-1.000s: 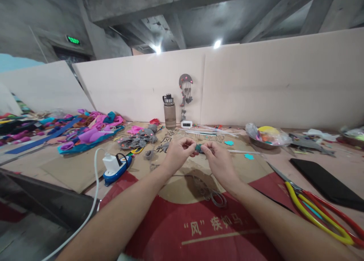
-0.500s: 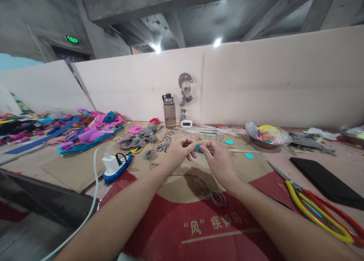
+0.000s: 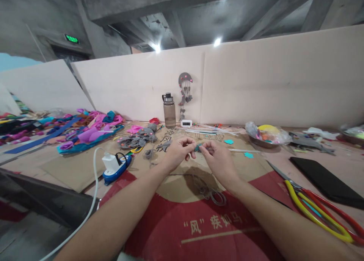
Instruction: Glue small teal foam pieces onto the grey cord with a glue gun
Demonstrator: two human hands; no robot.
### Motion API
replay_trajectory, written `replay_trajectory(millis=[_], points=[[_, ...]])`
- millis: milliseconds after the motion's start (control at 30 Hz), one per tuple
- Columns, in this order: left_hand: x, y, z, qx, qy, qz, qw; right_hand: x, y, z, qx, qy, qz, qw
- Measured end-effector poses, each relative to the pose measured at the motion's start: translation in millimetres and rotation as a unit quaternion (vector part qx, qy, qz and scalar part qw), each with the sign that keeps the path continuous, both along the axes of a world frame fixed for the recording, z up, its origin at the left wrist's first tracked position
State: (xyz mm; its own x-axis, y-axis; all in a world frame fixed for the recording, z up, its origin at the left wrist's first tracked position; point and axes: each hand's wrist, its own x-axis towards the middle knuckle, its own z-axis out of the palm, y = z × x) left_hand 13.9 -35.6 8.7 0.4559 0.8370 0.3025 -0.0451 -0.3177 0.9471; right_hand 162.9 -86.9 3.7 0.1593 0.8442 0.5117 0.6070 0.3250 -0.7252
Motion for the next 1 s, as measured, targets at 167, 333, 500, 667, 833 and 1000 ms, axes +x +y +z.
replay_trajectory(millis=[167,333,500,667,833,1000], points=[[0.2,0.7,-1.5,-0.007,-0.005,-0.001,1.000,-1.5,-0.9,-0.6,0.006,0.001,0.001,1.000],[0.3,2.1,-2.8,-0.006,0.001,-0.002,1.000,-2.5,-2.6,1.7,0.001,-0.006,0.001,1.000],[-0.2,0.4,0.2,0.005,0.014,0.001,1.000,-1.9,-3.0,1.5,0.016,-0.003,0.005,1.000],[-0.3,1.4,0.8,-0.016,0.002,-0.016,1.000,-1.1,-3.4,2.2,0.014,-0.001,0.001,1.000],[1.0,4.2,-2.5,-0.073,-0.020,-0.040,0.996,0.5,1.2,-1.1,-0.007,0.044,0.040,0.998],[1.0,2.6,-1.7,-0.094,-0.027,-0.063,0.993,2.5,5.8,-4.7,-0.014,0.059,0.026,0.998]])
